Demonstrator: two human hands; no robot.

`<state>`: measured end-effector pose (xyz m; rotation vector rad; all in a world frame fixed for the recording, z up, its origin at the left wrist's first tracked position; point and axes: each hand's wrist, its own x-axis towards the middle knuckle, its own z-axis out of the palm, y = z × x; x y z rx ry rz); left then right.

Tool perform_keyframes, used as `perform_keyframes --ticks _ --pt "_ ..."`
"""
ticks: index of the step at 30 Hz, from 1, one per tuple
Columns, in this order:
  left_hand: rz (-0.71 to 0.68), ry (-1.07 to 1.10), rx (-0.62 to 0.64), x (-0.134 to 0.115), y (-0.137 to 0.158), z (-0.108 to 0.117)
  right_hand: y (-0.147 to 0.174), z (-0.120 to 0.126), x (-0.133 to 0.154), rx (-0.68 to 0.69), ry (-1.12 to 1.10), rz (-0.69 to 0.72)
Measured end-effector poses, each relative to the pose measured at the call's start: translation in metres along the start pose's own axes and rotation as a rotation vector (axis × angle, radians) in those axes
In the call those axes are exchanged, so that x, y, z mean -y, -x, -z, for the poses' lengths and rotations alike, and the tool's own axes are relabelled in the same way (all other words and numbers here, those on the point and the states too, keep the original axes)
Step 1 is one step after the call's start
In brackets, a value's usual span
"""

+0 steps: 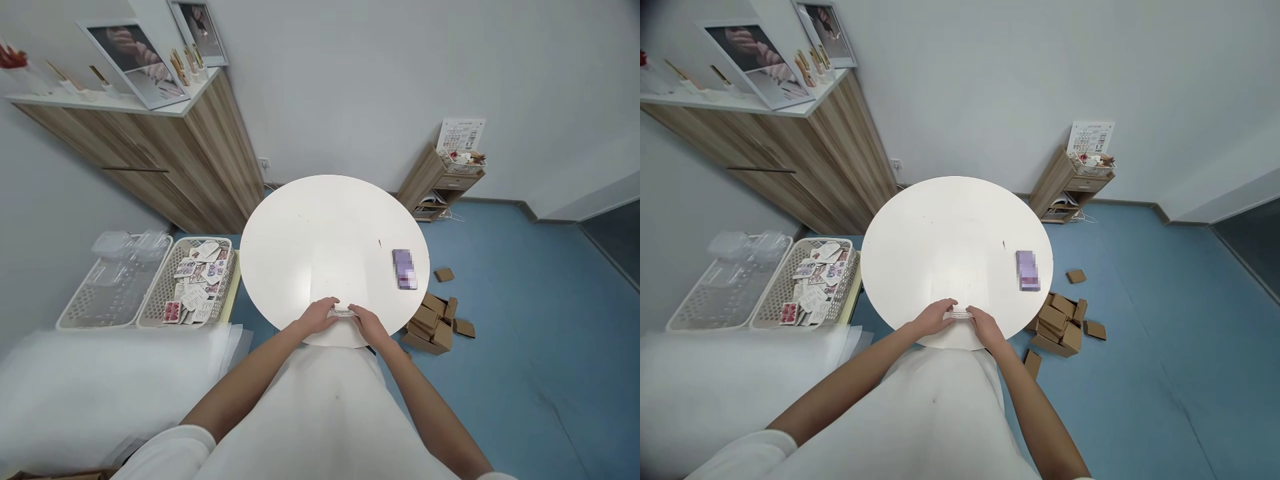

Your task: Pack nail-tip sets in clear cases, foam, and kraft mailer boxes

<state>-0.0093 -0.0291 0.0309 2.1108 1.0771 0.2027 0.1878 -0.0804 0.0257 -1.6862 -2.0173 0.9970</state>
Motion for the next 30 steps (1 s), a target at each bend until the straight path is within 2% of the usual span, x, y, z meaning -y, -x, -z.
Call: perform_keyframes --ticks 4,11,15,18,21,23,25,27,30 --pt "0.04 0.186 0.018 0.01 -0.004 0.01 -0.017 0.014 -0.004 -0.007 -0.135 -0.013" --pt "0.206 0.347 0.037 0.029 -0.028 0.02 -0.057 0.029 -0.014 0.04 -0.323 -0.182" --pt "0.326 0.282 0.08 0.04 -0.04 0.02 -0.073 0.025 -0.02 0.098 -0.372 -0.304" --pt "0.368 0.081 -0.018 0.036 -0.04 0.02 -0.08 0.02 -0.023 0.121 -0.402 -0.325" --pt "0.279 -0.169 -0.143 0.021 -0.036 0.02 -0.082 0.016 -0.024 0.125 -0.403 -0.332" --pt "0.145 -0.27 -0.092 0.011 -0.033 0.018 -0.083 0.014 -0.025 0.118 -0.403 -0.327" --pt "0.063 -0.322 0.013 0.005 -0.032 0.013 -0.083 0.013 -0.025 0.106 -0.399 -0.318" --pt "0.059 -0.346 0.083 0.003 -0.032 0.007 -0.084 0.011 -0.026 0.092 -0.371 -0.309" --pt "0.076 -0.351 0.098 0.006 -0.034 0.0 -0.085 0.009 -0.028 0.071 -0.263 -0.285"
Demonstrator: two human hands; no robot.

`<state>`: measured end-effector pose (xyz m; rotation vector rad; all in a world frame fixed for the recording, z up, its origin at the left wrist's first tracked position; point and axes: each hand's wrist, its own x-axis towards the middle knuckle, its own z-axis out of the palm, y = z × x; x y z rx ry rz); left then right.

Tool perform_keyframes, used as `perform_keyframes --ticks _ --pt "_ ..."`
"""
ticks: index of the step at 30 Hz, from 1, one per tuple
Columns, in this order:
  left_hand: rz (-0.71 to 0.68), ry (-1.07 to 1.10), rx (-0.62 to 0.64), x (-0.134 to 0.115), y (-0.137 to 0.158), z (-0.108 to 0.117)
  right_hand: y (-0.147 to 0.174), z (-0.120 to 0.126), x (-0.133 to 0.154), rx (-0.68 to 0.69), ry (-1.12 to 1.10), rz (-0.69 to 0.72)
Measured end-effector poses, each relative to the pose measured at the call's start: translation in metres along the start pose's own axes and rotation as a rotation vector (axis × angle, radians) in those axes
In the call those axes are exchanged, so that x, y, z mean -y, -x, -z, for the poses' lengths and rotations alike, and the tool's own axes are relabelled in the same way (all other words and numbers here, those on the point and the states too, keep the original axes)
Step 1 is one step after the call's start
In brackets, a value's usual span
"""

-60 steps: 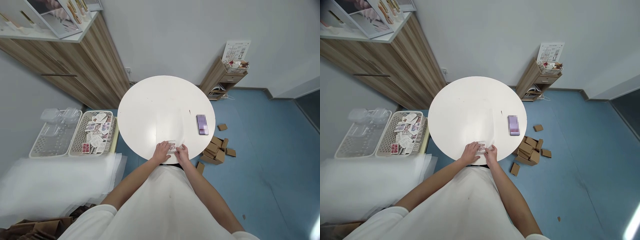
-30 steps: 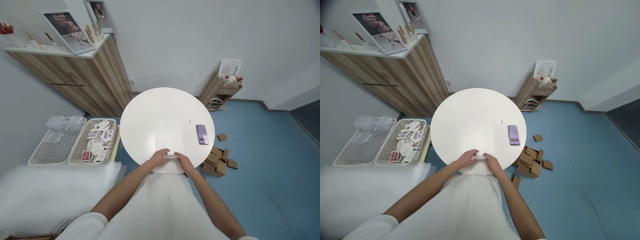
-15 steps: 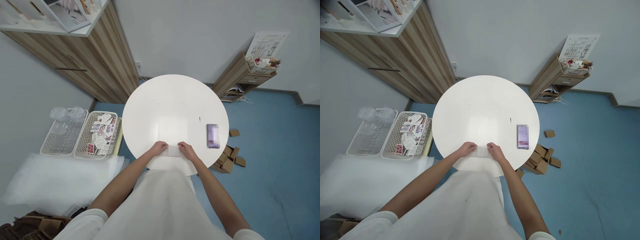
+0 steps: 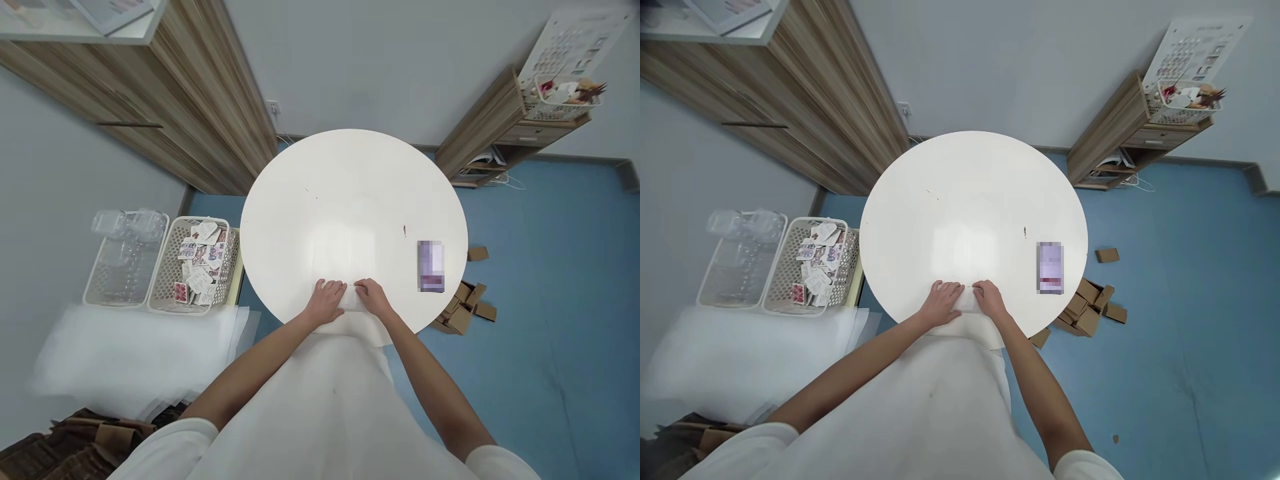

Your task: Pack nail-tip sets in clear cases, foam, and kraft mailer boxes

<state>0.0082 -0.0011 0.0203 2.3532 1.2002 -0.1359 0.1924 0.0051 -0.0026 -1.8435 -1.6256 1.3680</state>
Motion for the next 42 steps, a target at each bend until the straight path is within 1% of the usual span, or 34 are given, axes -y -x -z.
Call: perform_keyframes --ticks 3,5,7,8,9,10,12,13,15,19,22,24,28,30,32,34,38,42 --pt "-0.002 0.004 -0.022 0.001 -0.002 -0.003 0.002 -0.001 -0.001 -0.063 0.139 0.015" --pt "-0.004 0.003 -0.036 0.001 -0.001 -0.002 0.009 0.0 0.001 -0.189 0.258 0.033" --pt "-0.01 0.0 -0.048 0.0 0.001 -0.001 0.019 0.001 0.005 -0.318 0.365 0.092" --pt "-0.015 -0.001 -0.052 -0.001 0.003 0.0 0.026 0.001 0.007 -0.338 0.401 0.14" --pt "-0.02 -0.002 -0.055 -0.001 0.005 0.0 0.033 0.0 0.009 -0.314 0.425 0.199" --pt "-0.025 -0.001 -0.058 -0.001 0.008 0.0 0.041 -0.002 0.011 -0.254 0.439 0.266" --pt "-0.038 0.007 -0.055 -0.001 0.015 0.001 0.055 -0.01 0.014 -0.079 0.458 0.398" --pt "-0.046 0.013 -0.046 -0.001 0.018 0.002 0.062 -0.014 0.015 -0.009 0.465 0.445" --pt "-0.059 0.023 -0.014 -0.001 0.025 0.003 0.071 -0.026 0.014 0.052 0.484 0.477" --pt "-0.055 0.021 0.057 -0.001 0.033 0.005 0.077 -0.043 0.013 0.029 0.546 0.465" --pt "-0.067 0.024 0.071 0.0 0.035 0.007 0.074 -0.045 0.015 0.018 0.577 0.434" --pt "-0.066 0.036 0.063 0.002 0.036 0.008 0.07 -0.042 0.017 0.016 0.556 0.419" --pt "-0.003 0.082 0.011 0.011 0.039 0.012 0.063 -0.032 0.023 0.037 0.481 0.423" --pt "-0.014 0.126 -0.007 0.016 0.041 0.014 0.059 -0.027 0.026 0.068 0.465 0.406" --pt "-0.043 0.172 0.01 0.021 0.042 0.016 0.054 -0.022 0.029 0.107 0.45 0.372" --pt "-0.044 0.216 0.029 0.027 0.041 0.017 0.048 -0.017 0.031 0.145 0.419 0.337" --pt "0.033 0.311 0.014 0.036 0.033 0.018 0.031 -0.01 0.03 0.174 0.329 0.273" --pt "0.085 0.378 0.043 0.045 0.021 0.019 0.012 -0.003 0.031 0.198 0.27 0.153"
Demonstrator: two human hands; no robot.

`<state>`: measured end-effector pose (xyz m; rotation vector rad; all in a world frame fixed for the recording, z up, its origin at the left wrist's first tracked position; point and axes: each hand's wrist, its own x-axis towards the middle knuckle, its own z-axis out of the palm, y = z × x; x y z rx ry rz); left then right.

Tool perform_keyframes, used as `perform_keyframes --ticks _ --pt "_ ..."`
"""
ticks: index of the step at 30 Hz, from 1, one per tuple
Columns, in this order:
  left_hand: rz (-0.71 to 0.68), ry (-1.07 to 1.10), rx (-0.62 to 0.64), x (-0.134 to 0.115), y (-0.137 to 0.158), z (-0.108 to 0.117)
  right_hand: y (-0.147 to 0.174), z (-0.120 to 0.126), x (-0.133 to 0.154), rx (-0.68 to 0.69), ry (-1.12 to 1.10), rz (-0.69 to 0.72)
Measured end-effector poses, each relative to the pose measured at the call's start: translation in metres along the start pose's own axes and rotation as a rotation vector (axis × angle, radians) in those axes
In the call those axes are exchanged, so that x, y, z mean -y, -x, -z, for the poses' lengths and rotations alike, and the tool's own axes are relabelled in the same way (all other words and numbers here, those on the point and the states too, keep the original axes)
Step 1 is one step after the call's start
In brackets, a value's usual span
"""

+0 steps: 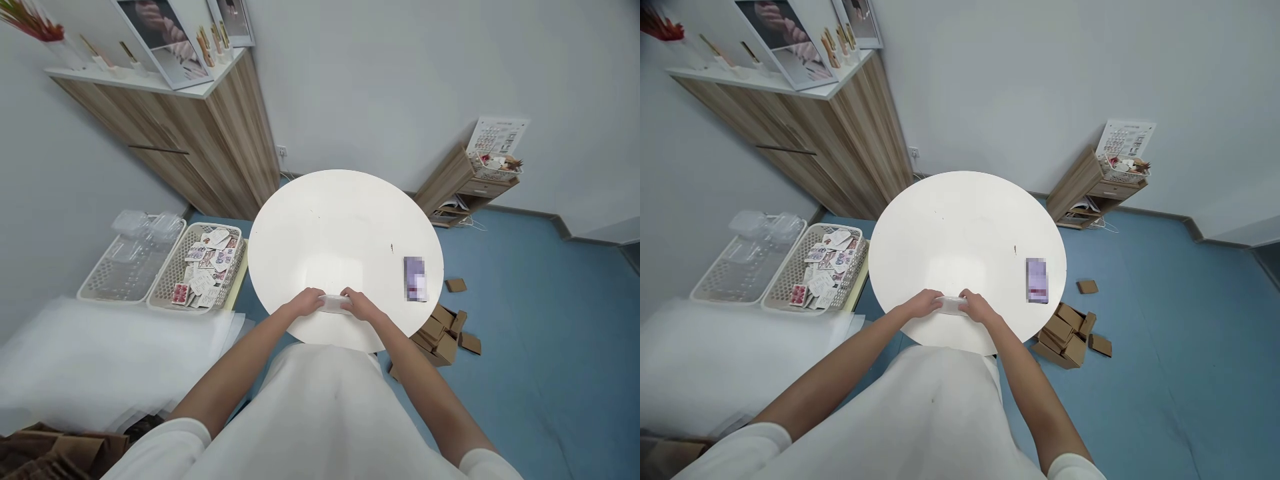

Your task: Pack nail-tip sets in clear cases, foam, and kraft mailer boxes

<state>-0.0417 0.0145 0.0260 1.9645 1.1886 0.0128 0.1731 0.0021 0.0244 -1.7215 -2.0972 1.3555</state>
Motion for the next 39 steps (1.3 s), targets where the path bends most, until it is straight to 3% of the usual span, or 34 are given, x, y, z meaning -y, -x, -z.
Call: perform_keyframes --ticks 9,17,23,26,28,31,33,36,39 --pt "0.266 0.181 -0.045 0.021 -0.019 0.002 -0.025 0.015 -0.006 0.098 -0.091 -0.079" --pt "0.412 0.2 -0.115 0.031 -0.015 0.006 -0.029 0.01 -0.019 0.008 -0.095 -0.143" --pt "0.451 0.154 -0.179 0.028 -0.013 0.003 -0.024 0.007 -0.02 -0.138 -0.003 -0.165" --pt "0.42 0.016 -0.369 0.018 -0.007 -0.002 -0.012 0.003 -0.024 -0.299 0.011 -0.219" --pt "0.328 -0.149 -0.482 0.008 -0.001 -0.009 0.0 -0.003 -0.028 -0.406 -0.043 -0.28" --pt "0.046 -0.316 -0.398 -0.007 0.005 -0.023 0.013 -0.015 -0.032 -0.443 -0.287 -0.384" --pt "-0.06 -0.384 -0.301 -0.013 0.005 -0.033 0.014 -0.021 -0.031 -0.44 -0.473 -0.438" --pt "-0.065 -0.443 -0.258 -0.017 0.0 -0.044 0.004 -0.023 -0.024 -0.392 -0.691 -0.496" --pt "-0.063 -0.463 -0.261 -0.017 -0.002 -0.046 -0.004 -0.022 -0.016 -0.381 -0.744 -0.483"
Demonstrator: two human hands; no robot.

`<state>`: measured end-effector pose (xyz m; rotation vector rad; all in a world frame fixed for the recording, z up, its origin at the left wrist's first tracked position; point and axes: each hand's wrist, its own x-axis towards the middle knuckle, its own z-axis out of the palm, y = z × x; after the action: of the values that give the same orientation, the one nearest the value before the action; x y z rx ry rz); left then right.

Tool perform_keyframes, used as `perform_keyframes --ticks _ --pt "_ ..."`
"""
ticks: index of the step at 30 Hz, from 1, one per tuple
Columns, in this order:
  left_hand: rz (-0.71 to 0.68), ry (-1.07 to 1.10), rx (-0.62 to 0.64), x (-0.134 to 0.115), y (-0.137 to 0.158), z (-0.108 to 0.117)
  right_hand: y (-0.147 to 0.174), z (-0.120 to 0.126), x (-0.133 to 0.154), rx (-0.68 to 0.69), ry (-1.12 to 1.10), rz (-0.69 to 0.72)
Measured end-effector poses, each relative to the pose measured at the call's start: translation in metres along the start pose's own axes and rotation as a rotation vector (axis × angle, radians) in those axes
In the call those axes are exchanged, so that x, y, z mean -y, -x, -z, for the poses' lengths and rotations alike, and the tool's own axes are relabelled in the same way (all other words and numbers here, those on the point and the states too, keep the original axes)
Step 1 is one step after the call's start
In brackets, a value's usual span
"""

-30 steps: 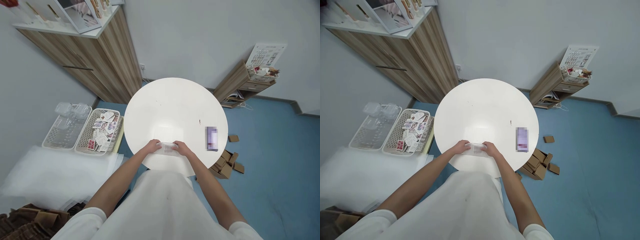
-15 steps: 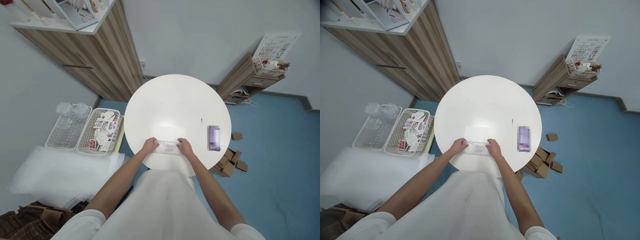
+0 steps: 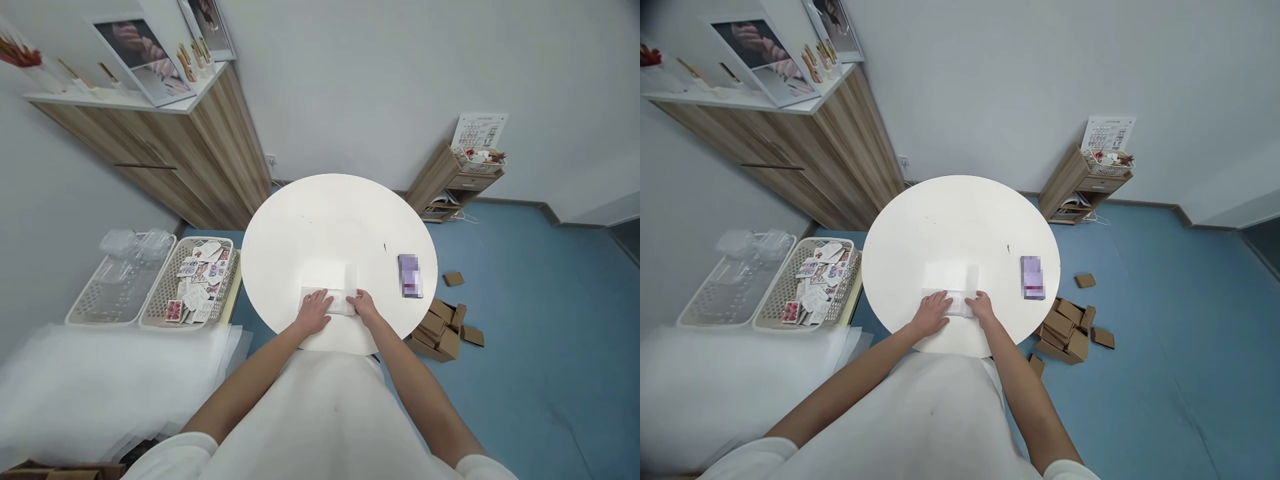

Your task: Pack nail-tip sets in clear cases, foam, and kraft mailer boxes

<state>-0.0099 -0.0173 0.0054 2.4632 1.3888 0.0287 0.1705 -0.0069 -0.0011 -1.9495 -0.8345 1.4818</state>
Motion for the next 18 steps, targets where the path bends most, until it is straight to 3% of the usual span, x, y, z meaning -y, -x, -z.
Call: perform_keyframes --ticks 11,15,18 --pt "-0.053 0.056 0.054 -0.012 0.028 -0.005 0.042 0.01 -0.037 -0.119 0.08 0.055" --pt "-0.053 0.102 0.086 -0.01 0.024 0.0 0.039 0.0 -0.027 -0.067 0.099 0.129" --pt "-0.036 0.133 0.103 -0.008 0.023 0.002 0.039 -0.014 -0.017 0.045 0.159 0.219"
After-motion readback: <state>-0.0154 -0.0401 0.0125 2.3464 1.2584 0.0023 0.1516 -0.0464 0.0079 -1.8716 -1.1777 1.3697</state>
